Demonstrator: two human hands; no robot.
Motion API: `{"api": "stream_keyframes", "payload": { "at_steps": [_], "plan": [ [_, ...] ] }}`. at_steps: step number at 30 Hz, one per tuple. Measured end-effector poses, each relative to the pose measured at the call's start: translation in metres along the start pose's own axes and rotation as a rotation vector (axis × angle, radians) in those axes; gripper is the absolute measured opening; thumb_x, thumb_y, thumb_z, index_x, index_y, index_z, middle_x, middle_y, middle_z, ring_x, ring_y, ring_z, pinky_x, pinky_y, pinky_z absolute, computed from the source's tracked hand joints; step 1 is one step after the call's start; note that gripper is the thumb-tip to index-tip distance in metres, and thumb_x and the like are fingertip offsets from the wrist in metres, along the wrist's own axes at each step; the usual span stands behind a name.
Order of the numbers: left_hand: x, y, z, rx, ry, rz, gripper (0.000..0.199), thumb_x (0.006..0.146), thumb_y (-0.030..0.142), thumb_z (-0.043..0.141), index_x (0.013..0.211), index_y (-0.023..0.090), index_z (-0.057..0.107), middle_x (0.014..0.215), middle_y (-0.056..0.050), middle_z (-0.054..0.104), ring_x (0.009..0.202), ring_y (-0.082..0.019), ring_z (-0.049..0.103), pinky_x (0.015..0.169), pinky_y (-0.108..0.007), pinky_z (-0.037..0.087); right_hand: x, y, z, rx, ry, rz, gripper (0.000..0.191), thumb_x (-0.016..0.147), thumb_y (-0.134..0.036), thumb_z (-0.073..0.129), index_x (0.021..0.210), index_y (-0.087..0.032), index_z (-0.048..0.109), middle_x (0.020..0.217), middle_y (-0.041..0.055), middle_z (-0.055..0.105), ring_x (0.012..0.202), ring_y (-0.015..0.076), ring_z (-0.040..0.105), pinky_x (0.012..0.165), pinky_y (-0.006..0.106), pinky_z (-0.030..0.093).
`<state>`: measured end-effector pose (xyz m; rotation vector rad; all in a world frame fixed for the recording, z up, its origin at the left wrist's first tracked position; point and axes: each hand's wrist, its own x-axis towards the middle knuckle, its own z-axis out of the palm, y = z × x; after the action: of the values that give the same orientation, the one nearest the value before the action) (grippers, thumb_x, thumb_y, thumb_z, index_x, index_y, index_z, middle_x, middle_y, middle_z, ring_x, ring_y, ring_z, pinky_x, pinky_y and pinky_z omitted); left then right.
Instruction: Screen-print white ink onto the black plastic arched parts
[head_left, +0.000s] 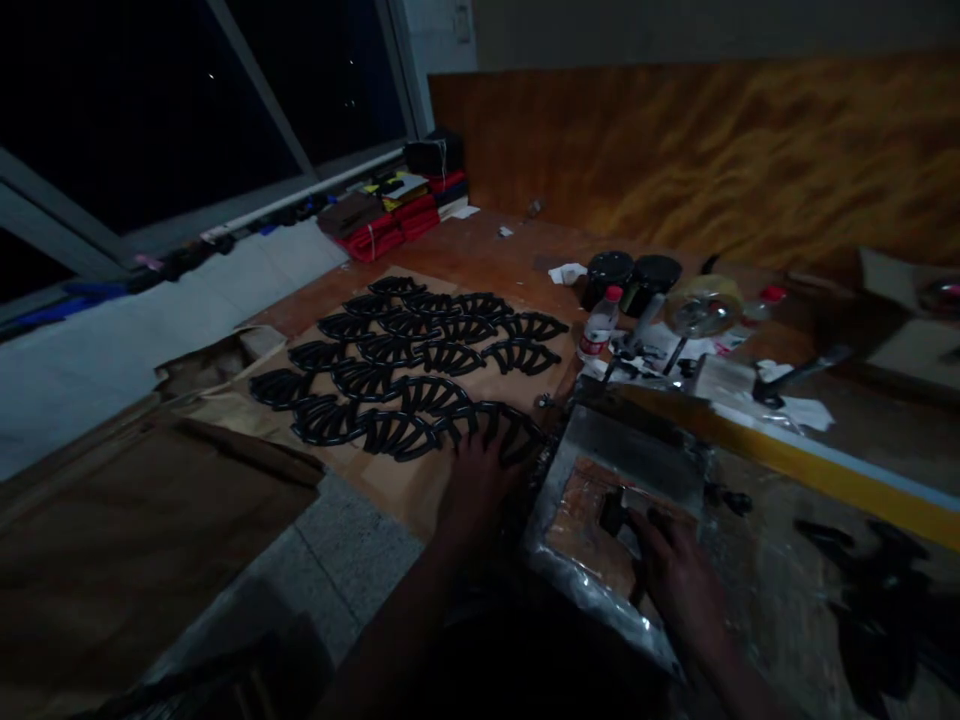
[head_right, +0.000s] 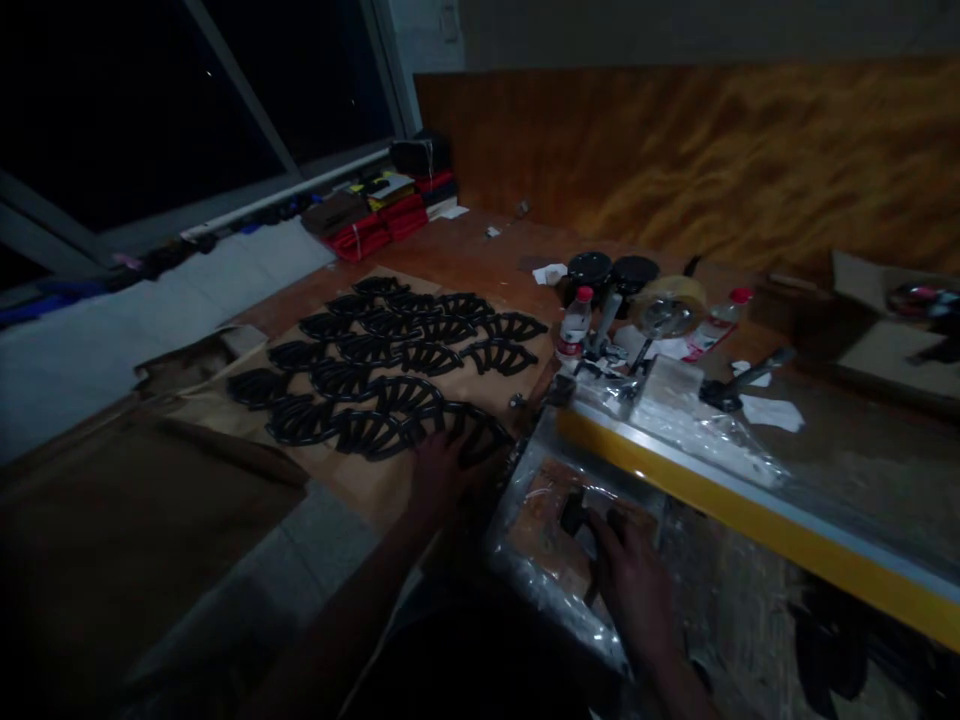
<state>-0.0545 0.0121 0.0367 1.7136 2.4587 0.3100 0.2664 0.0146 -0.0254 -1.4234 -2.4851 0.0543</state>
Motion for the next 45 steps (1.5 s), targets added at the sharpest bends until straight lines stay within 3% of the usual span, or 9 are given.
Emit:
{"api": "stream_keyframes", "payload": {
  "at_steps": [4, 9, 20, 27, 36, 45],
  "plan": [
    [0.009, -0.014, -0.014, 0.098, 0.156, 0.165, 0.053, 0.085, 0.05, 0.064, 0.132, 0.026, 0.061, 0.138, -0.015, 0.057, 0.131, -0.038, 0.047, 0.107, -0.059, 0.037, -0.004, 0.003, 0.004, 0.01, -0.014, 0.016, 0.046, 0.086, -0.016, 0.046, 0.128, -0.019, 0.065, 0.12, 0.0149, 0.062, 0.108, 0.0287, 0.061, 0.088, 0.041, 0.054],
    [0.034, -0.02, -0.025, 0.148, 0.165, 0.201, 0.052, 0.083, 0.042, 0.07, 0.132, 0.028, 0.061, 0.141, -0.012, 0.057, 0.133, -0.039, 0.045, 0.105, -0.059, 0.039, -0.009, 0.008, 0.01, 0.03, 0.022, 0.053, 0.045, 0.084, -0.023, 0.048, 0.123, -0.022, 0.069, 0.12, 0.0141, 0.063, 0.104, 0.0292, 0.063, 0.082, 0.04, 0.055],
    [0.092, -0.027, -0.028, 0.197, -0.077, 0.193, 0.053, 0.087, 0.042, 0.063, 0.137, 0.025, 0.057, 0.153, -0.014, 0.045, 0.142, -0.04, 0.032, 0.111, -0.061, 0.03, -0.015, 0.005, 0.011, 0.023, -0.002, 0.161, 0.042, 0.088, -0.032, 0.049, 0.125, -0.028, 0.069, 0.125, 0.0131, 0.064, 0.095, 0.0299, 0.069, 0.068, 0.039, 0.06],
    [0.12, -0.029, -0.007, 0.195, -0.158, 0.175, 0.053, 0.087, 0.038, 0.064, 0.138, 0.027, 0.055, 0.155, -0.015, 0.041, 0.144, -0.041, 0.027, 0.11, -0.063, 0.03, -0.017, -0.004, 0.006, 0.107, -0.003, 0.222, 0.041, 0.091, -0.032, 0.046, 0.124, -0.024, 0.07, 0.128, 0.014, 0.063, 0.106, 0.0329, 0.068, 0.081, 0.043, 0.059],
    [0.141, -0.016, 0.039, 0.181, -0.285, 0.187, 0.046, 0.086, 0.039, 0.065, 0.13, 0.024, 0.061, 0.147, -0.014, 0.049, 0.139, -0.038, 0.036, 0.108, -0.062, 0.034, -0.019, -0.014, 0.0, 0.058, -0.05, 0.263, 0.041, 0.093, -0.03, 0.043, 0.125, -0.025, 0.068, 0.128, 0.0154, 0.063, 0.1, 0.0312, 0.069, 0.075, 0.041, 0.06],
    [0.151, -0.009, 0.061, 0.076, -0.371, 0.166, 0.046, 0.084, 0.04, 0.066, 0.127, 0.022, 0.064, 0.144, -0.017, 0.049, 0.136, -0.039, 0.038, 0.107, -0.06, 0.037, -0.016, -0.017, -0.005, 0.035, -0.046, 0.26, 0.043, 0.093, -0.034, 0.042, 0.124, -0.022, 0.069, 0.128, 0.0171, 0.062, 0.103, 0.0346, 0.067, 0.077, 0.046, 0.059]
  ]
}}
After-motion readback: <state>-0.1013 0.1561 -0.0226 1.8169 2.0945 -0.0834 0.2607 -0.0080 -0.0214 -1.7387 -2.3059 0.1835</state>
